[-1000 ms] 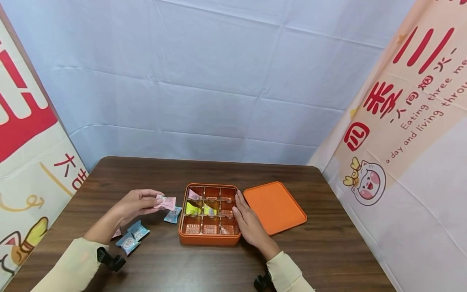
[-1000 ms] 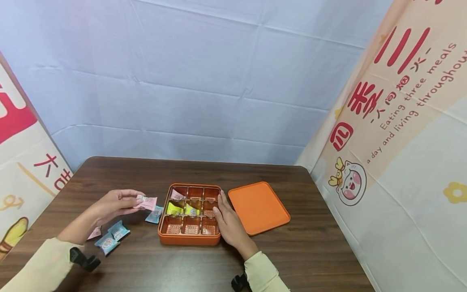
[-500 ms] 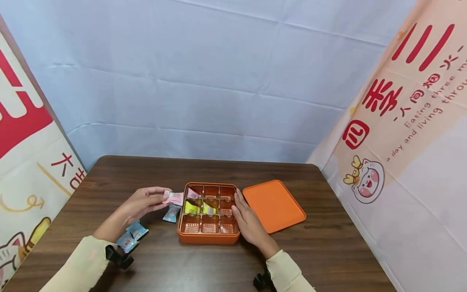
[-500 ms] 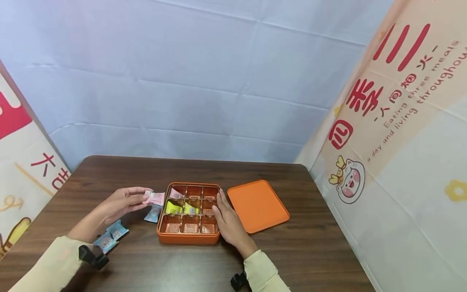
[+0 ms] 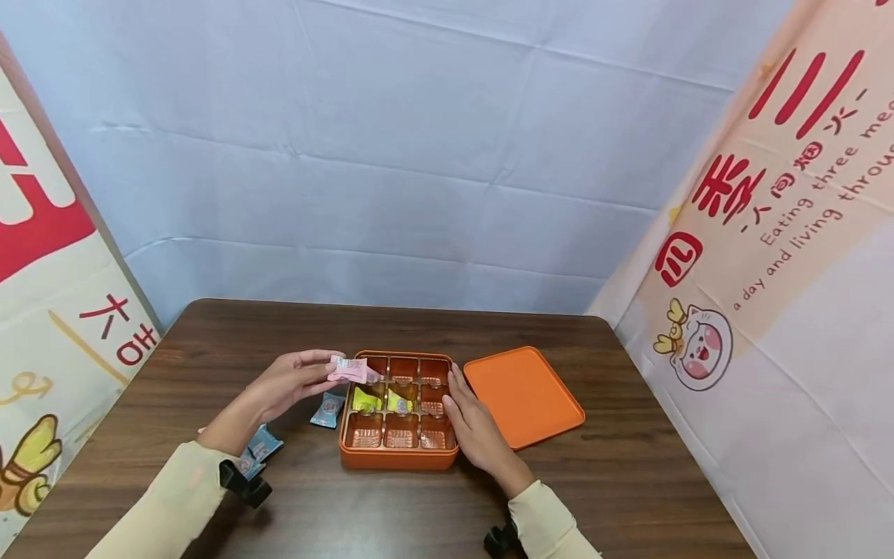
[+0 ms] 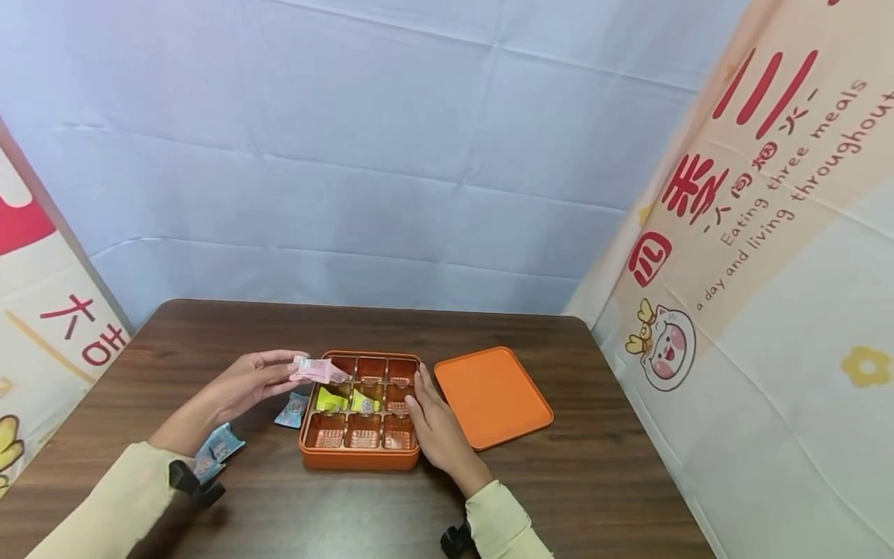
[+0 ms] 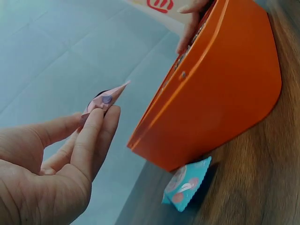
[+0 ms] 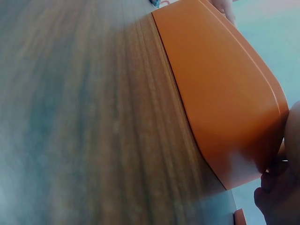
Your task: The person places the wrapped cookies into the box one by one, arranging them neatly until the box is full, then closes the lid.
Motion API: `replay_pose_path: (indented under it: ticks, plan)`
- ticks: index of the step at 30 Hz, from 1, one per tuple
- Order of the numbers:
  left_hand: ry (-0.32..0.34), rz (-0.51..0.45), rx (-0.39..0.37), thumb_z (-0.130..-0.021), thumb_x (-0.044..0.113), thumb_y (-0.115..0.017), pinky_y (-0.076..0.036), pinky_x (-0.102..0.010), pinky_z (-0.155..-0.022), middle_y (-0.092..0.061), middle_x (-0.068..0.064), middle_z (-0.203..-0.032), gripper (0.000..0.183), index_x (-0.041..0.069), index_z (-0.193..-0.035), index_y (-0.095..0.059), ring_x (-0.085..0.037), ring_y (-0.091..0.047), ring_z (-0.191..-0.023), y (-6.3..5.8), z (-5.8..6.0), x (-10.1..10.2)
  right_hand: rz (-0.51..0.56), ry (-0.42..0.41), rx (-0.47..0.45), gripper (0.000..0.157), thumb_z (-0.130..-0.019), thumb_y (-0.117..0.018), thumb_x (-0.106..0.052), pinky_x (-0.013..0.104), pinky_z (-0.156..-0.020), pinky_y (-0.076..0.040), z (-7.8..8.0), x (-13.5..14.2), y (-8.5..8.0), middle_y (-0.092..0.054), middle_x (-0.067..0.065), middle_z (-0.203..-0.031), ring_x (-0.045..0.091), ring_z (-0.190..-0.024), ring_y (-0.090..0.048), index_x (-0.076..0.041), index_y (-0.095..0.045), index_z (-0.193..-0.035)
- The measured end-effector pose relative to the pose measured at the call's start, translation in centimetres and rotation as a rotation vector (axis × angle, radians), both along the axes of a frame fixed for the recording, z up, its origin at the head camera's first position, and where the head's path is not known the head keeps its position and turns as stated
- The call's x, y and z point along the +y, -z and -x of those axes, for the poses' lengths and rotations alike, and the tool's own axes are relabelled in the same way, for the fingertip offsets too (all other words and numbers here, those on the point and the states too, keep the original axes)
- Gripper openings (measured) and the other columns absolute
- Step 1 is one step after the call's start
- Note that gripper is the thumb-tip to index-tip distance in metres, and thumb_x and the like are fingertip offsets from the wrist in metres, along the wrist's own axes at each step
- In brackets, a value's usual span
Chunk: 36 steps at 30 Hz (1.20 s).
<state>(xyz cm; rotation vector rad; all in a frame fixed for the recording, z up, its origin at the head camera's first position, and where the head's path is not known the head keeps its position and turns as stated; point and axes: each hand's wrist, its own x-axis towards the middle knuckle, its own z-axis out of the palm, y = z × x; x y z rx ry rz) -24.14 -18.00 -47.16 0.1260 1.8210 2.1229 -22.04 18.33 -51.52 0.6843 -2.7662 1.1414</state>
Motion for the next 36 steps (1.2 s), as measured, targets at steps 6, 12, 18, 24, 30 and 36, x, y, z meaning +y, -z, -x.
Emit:
replay_pose_path:
  ticks: [6, 12, 18, 24, 30, 36]
  plan:
    - [0.0, -0.042, 0.004, -0.104, 0.005, -0.058, -0.045, -0.044, -0.106, -0.061, -0.008, -0.119, 0.05, -0.013, -0.147, -0.039, -0.013, -0.068, -0.104, 0.5, 0.3, 1.1, 0.006, -0.003, -0.016, 0.058, -0.112, -0.037, -0.037, 0.05, -0.121, -0.025, -0.3, 0.2, 0.1, -0.008, -0.007, -0.168, 0.019, -0.152, -0.019, -0.008, -0.024, -0.161]
    - [0.003, -0.032, 0.013, -0.103, 0.005, -0.059, -0.048, -0.041, -0.104, -0.06, -0.011, -0.122, 0.053, -0.015, -0.146, -0.037, -0.014, -0.067, -0.107, 0.9, 0.8, 1.9, 0.014, -0.008, -0.017, 0.056, -0.112, -0.038, -0.033, 0.051, -0.121, -0.025, -0.4, 0.1, 0.3, -0.008, -0.005, -0.168, 0.02, -0.152, -0.019, -0.008, -0.024, -0.161]
    - [0.022, 0.041, 0.026, -0.102, 0.009, -0.062, -0.053, -0.036, -0.099, -0.062, -0.017, -0.125, 0.051, -0.011, -0.145, -0.044, -0.017, -0.068, -0.109, 1.0, 1.6, 2.3, 0.011, -0.004, -0.02, 0.055, -0.112, -0.039, -0.031, 0.051, -0.121, -0.024, -0.3, 0.2, 0.5, -0.009, -0.006, -0.168, 0.019, -0.152, -0.019, -0.009, -0.024, -0.161]
    - [0.038, 0.118, 0.051, -0.102, 0.01, -0.063, -0.055, -0.036, -0.096, -0.059, -0.02, -0.129, 0.046, -0.009, -0.142, -0.05, -0.021, -0.068, -0.11, 0.7, 2.5, 3.0, 0.004, -0.01, -0.016, 0.057, -0.112, -0.037, -0.035, 0.05, -0.121, -0.025, -0.3, 0.2, 0.5, -0.009, -0.006, -0.168, 0.019, -0.152, -0.019, -0.008, -0.024, -0.161]
    - [0.046, 0.142, 0.057, -0.101, 0.01, -0.065, -0.056, -0.038, -0.095, -0.058, -0.022, -0.133, 0.043, -0.007, -0.139, -0.054, -0.024, -0.067, -0.113, 0.2, 3.2, 3.9, 0.001, -0.016, -0.009, 0.057, -0.112, -0.036, -0.035, 0.051, -0.121, -0.024, -0.2, 0.1, 0.3, -0.007, -0.006, -0.168, 0.019, -0.153, -0.018, -0.007, -0.023, -0.161]
    - [0.041, 0.173, 0.063, -0.1, 0.009, -0.065, -0.056, -0.04, -0.095, -0.061, -0.022, -0.132, 0.04, -0.005, -0.137, -0.058, -0.023, -0.067, -0.112, 0.0, 3.6, 4.7, 0.011, -0.019, -0.003, 0.056, -0.112, -0.039, -0.032, 0.052, -0.121, -0.023, -0.2, 0.1, 0.1, -0.008, -0.004, -0.168, 0.02, -0.153, -0.018, -0.007, -0.024, -0.16]
